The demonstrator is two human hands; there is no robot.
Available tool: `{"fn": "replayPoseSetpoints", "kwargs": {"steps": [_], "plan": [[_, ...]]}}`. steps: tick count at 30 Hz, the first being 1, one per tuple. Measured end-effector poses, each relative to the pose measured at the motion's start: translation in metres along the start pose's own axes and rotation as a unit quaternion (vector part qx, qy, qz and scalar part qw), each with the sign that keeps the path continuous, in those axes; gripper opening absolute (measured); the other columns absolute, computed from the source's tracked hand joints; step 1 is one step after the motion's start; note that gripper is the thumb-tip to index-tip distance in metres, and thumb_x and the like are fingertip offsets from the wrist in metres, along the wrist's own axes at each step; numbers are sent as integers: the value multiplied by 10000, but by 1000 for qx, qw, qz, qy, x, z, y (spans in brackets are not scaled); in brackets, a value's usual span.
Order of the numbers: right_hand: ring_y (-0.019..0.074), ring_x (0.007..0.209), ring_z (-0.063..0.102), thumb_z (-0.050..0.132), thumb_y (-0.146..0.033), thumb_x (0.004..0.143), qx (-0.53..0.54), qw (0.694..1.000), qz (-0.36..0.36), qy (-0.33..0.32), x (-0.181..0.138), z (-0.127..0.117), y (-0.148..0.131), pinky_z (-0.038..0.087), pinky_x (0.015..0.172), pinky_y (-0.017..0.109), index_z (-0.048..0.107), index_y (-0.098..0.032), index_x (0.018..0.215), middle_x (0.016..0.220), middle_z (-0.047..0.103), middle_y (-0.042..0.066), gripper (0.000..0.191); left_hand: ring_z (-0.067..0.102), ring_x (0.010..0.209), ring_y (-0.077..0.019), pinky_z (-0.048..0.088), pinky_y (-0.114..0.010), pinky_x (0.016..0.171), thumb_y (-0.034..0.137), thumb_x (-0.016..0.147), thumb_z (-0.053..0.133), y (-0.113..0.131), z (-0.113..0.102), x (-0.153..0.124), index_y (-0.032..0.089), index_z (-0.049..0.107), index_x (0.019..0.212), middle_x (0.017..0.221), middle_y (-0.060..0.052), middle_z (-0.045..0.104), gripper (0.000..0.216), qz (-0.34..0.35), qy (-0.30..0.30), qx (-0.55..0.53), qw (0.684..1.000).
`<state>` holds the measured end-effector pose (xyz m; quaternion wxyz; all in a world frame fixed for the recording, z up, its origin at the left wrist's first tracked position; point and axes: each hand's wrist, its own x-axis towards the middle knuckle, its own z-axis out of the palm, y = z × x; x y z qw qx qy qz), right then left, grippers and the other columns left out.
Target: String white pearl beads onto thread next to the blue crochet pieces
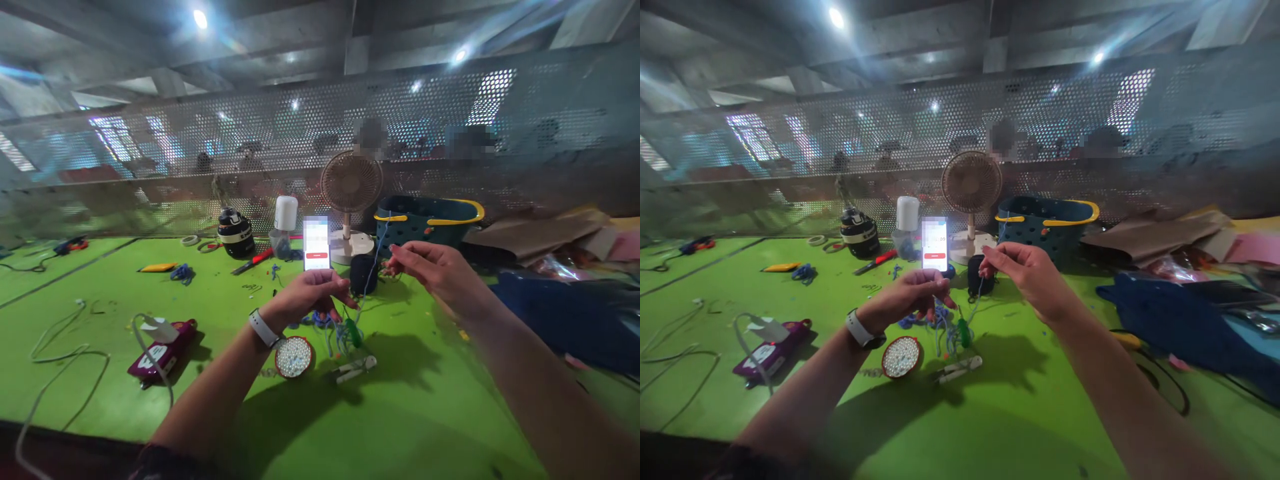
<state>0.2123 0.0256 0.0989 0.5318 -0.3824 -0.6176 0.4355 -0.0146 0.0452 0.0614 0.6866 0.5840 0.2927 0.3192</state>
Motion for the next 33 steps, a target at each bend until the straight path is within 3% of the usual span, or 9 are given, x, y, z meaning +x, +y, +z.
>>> {"fn": "replayPoseSetpoints", "kwargs": {"steps": [11,17,33], "plan": [[113,665,606,725,-417,769,10,1000,-19,19,0,-6,-2,478,756,274,714,-226,653,675,678,-6,224,641,456,-74,366,-122,337,302,816,671,-1,-1,1,137,559,783,819,-70,737,202,-30,-15,-19,999],[156,704,631,721,-450,761,-12,999,-20,36,0,-10,-1,507,788,325,713,-234,689,719,695,15,228,643,464,-78,369,-132,338,292,824,663,-6,-6,3,135,560,775,810,-73,736,194,-42,-32,-15,998],[141,668,616,728,-417,759,11,999,-30,40,0,-9,-7,505,747,313,702,-232,648,677,667,2,217,636,473,-78,361,-142,344,293,821,664,-17,-12,8,133,580,808,788,-57,726,181,-58,-68,19,996]]}}
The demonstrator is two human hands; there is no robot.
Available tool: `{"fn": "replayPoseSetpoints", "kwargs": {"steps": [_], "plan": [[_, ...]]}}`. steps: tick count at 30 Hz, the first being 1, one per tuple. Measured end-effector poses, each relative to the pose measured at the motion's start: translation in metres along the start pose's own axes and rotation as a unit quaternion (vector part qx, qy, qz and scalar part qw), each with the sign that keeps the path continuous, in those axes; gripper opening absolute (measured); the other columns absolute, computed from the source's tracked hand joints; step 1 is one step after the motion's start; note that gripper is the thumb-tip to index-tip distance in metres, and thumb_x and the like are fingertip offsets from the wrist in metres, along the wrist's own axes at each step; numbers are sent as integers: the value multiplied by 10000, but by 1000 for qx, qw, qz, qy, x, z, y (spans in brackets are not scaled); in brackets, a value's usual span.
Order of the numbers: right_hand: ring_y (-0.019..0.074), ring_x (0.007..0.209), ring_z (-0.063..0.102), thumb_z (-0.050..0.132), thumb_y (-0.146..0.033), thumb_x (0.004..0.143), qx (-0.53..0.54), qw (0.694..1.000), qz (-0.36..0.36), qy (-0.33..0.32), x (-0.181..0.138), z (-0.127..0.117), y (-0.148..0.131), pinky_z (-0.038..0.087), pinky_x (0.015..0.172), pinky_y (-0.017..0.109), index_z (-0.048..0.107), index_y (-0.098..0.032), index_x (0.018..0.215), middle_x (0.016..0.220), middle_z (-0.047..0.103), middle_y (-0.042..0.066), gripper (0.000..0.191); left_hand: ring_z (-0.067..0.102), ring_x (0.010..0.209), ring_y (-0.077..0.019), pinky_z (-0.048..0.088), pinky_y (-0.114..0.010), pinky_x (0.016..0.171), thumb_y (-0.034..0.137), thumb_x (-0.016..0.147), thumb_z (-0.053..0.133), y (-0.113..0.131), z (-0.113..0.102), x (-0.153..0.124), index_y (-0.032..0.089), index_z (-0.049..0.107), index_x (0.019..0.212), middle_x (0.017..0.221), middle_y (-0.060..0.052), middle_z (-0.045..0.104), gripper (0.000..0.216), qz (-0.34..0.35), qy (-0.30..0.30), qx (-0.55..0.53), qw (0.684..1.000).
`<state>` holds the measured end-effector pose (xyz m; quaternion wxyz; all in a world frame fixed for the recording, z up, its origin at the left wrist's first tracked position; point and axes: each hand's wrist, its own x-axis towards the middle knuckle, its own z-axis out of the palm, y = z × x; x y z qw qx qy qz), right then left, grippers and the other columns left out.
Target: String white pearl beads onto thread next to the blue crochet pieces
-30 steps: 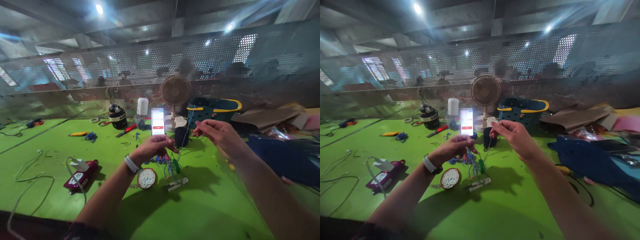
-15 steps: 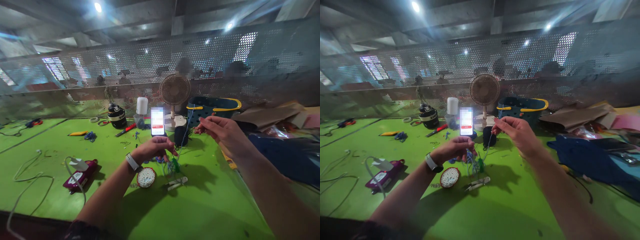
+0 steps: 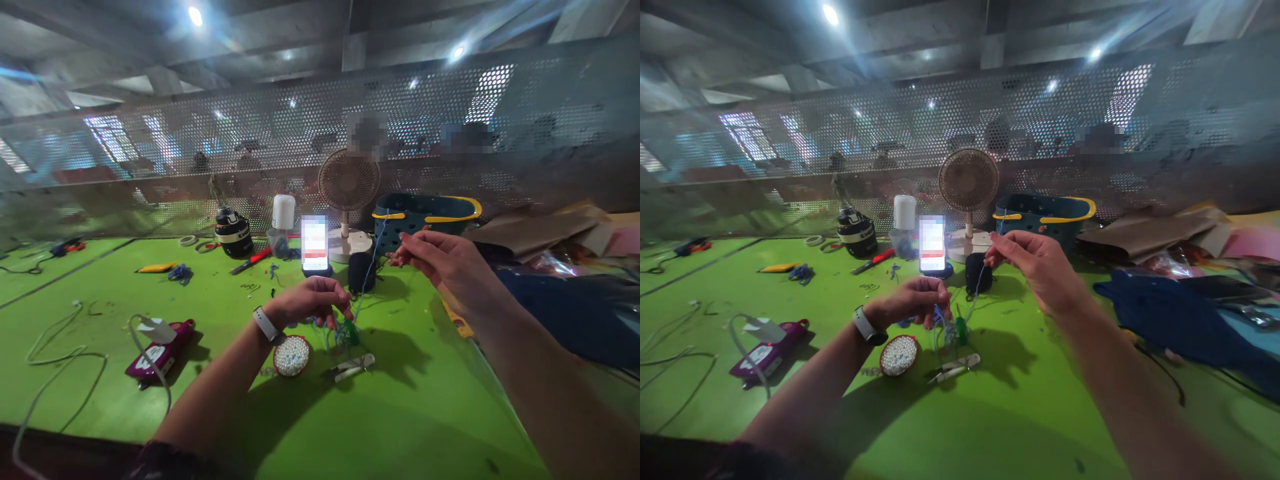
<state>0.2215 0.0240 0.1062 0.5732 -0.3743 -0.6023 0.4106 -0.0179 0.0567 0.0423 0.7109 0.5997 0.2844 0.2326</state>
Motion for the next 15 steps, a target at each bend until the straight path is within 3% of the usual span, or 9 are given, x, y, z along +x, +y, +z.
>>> {"fn": "replayPoseSetpoints", "kwargs": {"steps": [7,11,15], "plan": [[146,684,620,722,-428,762,-3,1000,6,-5,-1,1,0,511,764,316,704,-244,656,692,676,3,213,642,508,-86,394,-157,389,339,818,661,2,1,-1,140,635,921,861,-80,737,226,-11,-2,39,999],[156,699,623,713,-460,758,-24,999,11,-19,-2,0,-3,514,771,329,695,-225,643,698,679,17,263,616,531,-91,428,-186,464,318,813,659,3,-3,0,139,704,926,787,-61,728,216,-9,93,220,971],[141,708,627,701,-423,787,-13,1000,9,-21,-2,0,-1,499,792,312,704,-230,672,717,684,7,225,505,493,-79,375,-204,473,294,771,695,6,3,1,150,744,850,616,-12,651,171,80,191,285,936]]}}
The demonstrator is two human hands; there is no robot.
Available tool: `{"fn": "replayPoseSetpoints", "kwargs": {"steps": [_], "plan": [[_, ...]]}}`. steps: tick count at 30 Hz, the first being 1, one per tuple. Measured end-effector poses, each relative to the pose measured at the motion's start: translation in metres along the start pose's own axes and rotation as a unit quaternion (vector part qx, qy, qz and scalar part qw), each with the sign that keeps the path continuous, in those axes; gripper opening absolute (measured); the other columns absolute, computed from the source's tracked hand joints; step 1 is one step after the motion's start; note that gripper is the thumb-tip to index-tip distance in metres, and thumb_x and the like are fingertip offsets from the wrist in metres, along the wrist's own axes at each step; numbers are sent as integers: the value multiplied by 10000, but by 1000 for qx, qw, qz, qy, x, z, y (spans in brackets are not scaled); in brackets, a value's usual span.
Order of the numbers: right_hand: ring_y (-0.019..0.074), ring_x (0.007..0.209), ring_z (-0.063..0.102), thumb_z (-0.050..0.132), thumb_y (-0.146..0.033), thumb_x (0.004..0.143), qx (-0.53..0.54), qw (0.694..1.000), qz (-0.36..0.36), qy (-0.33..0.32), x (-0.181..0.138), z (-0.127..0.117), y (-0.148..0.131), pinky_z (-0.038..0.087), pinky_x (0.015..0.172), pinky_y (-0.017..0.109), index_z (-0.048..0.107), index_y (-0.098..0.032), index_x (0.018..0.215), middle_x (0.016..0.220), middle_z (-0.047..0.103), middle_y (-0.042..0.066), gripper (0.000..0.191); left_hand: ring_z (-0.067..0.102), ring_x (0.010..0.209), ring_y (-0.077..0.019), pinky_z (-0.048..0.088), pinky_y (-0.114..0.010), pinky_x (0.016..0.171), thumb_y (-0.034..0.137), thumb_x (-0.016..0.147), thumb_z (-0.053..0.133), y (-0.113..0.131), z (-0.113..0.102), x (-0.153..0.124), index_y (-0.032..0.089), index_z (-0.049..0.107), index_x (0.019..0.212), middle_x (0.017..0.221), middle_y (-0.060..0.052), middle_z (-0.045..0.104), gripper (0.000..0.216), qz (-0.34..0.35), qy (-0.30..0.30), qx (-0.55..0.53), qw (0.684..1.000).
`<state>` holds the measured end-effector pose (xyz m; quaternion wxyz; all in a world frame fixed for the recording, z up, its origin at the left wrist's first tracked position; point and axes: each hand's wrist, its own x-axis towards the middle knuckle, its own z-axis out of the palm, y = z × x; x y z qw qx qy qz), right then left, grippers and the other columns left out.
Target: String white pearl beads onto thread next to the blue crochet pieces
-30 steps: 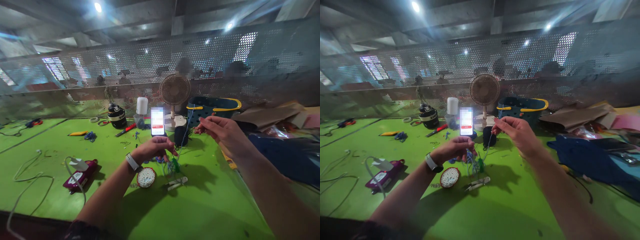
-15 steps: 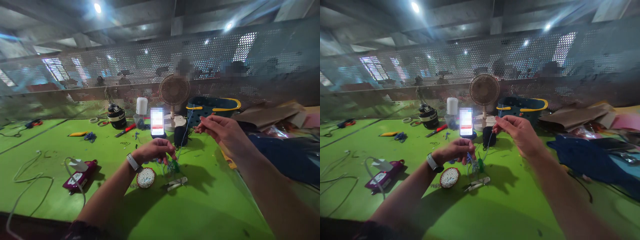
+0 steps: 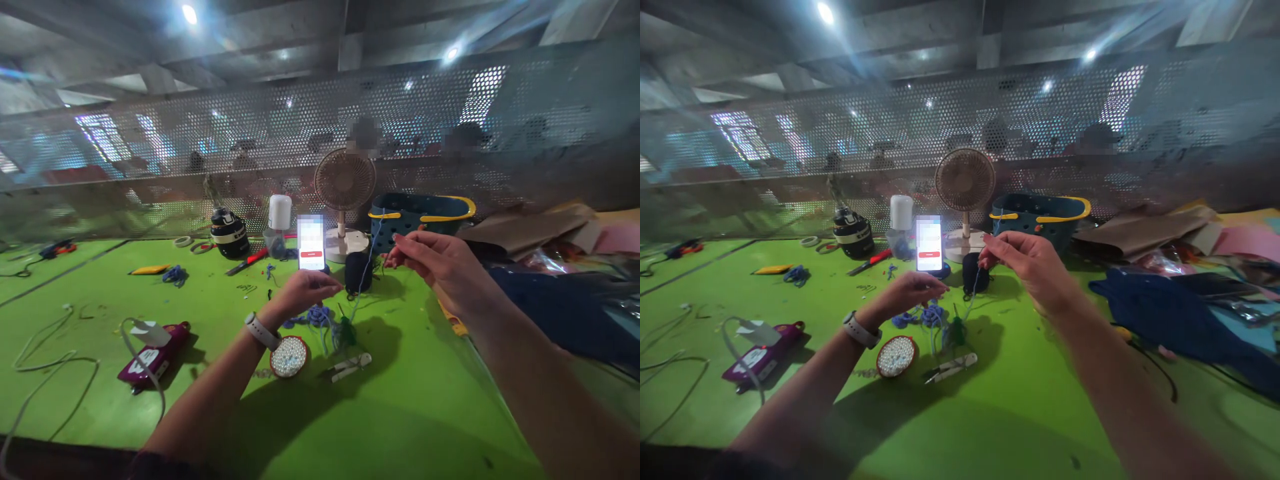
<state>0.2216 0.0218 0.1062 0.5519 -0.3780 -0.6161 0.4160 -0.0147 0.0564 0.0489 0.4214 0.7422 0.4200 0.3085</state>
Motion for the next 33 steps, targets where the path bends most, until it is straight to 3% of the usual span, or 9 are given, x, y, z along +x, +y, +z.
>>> {"fn": "replayPoseSetpoints", "kwargs": {"steps": [5,10,13,20,26,31,33], "plan": [[149,715,619,694,-430,790,6,1000,5,-7,-1,6,1,491,783,315,705,-218,670,707,676,18,244,413,535,-84,320,-226,486,317,692,767,19,19,-9,168,757,909,629,9,567,263,36,1,-84,996],[144,714,605,683,-426,803,-4,999,12,-30,-4,11,1,473,779,296,703,-204,690,709,670,20,250,378,572,-92,316,-237,516,338,659,801,24,36,-12,184,745,995,632,35,466,373,75,73,-95,990],[133,713,595,659,-427,825,-12,998,10,-55,-5,14,4,458,771,278,684,-197,678,705,658,11,274,378,575,-90,326,-241,532,331,640,815,24,42,-12,199,733,1033,641,44,455,423,66,76,-142,985],[126,672,597,697,-441,787,12,999,6,-38,-3,18,7,466,728,274,690,-202,664,682,665,5,269,486,656,-99,392,-244,637,317,724,758,16,53,-12,181,764,779,688,5,576,147,69,14,-240,968],[128,640,599,756,-420,710,40,998,4,53,5,12,8,495,730,293,662,-207,614,658,649,-3,252,464,543,-36,353,-174,535,227,738,760,12,35,-13,144,697,737,663,26,602,105,9,-67,-344,937],[123,617,595,776,-426,670,56,996,28,63,8,13,11,505,702,292,653,-209,591,642,640,-3,261,618,666,-66,333,-144,451,263,811,694,19,20,-17,153,604,818,915,-43,685,142,-25,-139,-396,907],[128,618,596,778,-431,662,51,996,26,66,8,14,11,510,698,292,656,-214,584,631,642,-2,261,622,582,-67,288,-144,379,288,808,694,21,17,-18,154,579,808,901,-58,705,177,-31,-151,-385,910]]}}
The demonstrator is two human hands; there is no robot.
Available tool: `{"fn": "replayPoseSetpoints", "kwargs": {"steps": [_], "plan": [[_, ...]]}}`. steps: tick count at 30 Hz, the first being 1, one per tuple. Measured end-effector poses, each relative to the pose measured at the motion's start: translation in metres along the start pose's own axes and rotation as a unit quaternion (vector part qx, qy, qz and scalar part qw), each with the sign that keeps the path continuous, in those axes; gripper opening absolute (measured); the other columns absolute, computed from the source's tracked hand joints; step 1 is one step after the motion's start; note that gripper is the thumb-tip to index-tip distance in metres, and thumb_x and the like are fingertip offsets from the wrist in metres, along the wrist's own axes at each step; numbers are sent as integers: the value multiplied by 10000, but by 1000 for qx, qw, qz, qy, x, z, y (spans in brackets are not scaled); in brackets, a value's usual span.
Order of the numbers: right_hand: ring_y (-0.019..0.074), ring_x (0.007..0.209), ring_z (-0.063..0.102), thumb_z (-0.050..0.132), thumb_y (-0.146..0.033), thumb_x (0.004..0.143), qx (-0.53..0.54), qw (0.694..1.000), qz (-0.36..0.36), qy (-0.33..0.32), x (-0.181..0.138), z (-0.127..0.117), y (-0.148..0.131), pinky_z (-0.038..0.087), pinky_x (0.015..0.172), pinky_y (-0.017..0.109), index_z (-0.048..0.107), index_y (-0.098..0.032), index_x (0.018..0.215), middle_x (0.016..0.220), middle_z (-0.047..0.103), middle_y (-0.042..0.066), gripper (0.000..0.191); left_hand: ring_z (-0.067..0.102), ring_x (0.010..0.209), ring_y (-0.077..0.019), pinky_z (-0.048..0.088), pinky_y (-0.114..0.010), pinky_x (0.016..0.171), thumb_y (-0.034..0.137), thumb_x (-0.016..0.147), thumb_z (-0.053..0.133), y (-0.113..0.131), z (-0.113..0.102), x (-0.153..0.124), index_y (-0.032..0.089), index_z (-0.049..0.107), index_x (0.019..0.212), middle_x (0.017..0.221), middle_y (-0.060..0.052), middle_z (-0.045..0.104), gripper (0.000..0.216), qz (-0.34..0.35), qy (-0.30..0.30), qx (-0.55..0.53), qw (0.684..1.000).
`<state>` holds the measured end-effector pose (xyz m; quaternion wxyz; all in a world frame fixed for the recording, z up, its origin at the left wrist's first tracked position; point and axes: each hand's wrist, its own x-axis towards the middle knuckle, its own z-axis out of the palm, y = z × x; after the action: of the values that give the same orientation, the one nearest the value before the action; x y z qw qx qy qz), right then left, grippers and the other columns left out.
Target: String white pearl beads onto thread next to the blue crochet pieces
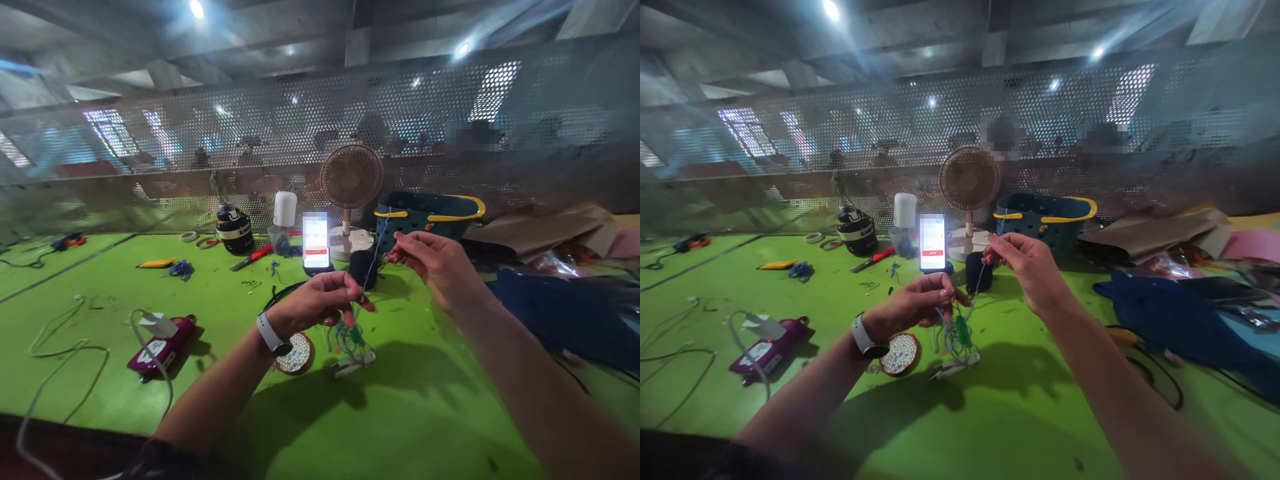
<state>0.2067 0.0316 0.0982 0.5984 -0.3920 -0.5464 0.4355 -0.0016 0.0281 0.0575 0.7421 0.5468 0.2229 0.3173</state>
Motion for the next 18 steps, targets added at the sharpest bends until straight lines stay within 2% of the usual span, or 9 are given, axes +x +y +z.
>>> {"fn": "replayPoseSetpoints", "kwargs": {"steps": [4,6,10,12,15,18], "plan": [[114,608,588,787,-427,653,4,1000,-13,-1,-1,1,0,509,684,264,670,-215,580,617,642,-12,253,553,416,-38,291,-130,332,282,763,740,6,-4,-2,129,611,761,645,-7,686,199,1,-12,37,999],[106,600,584,793,-417,650,11,1000,-17,-3,0,1,1,503,671,251,676,-214,585,613,640,-18,242,561,424,-37,342,-126,355,267,743,761,9,-6,-2,120,651,805,642,-8,695,194,-3,-20,48,999],[111,608,589,787,-374,677,21,999,-25,-3,2,0,4,499,675,258,678,-219,592,614,640,-18,208,592,466,-49,428,-142,433,237,736,770,13,-8,-4,141,665,1031,680,-11,714,328,-13,-10,47,999],[110,619,592,775,-354,703,25,999,-28,-5,2,-1,4,497,692,261,680,-219,600,621,644,-17,194,601,476,-51,415,-138,424,239,744,762,13,-10,-4,146,678,979,676,-8,713,266,-9,4,48,999],[106,620,589,757,-327,728,24,999,-26,-4,1,-2,4,492,706,262,678,-215,603,621,642,-17,186,600,485,-47,345,-132,368,258,765,741,12,-14,-4,154,688,795,685,-8,712,121,2,1,56,998],[103,625,590,745,-305,740,17,1000,-24,-2,2,-3,5,490,717,262,681,-203,611,634,642,-14,176,658,659,-88,441,-168,461,268,748,758,13,-20,-2,181,693,752,902,-43,736,109,50,-9,60,997]]}}
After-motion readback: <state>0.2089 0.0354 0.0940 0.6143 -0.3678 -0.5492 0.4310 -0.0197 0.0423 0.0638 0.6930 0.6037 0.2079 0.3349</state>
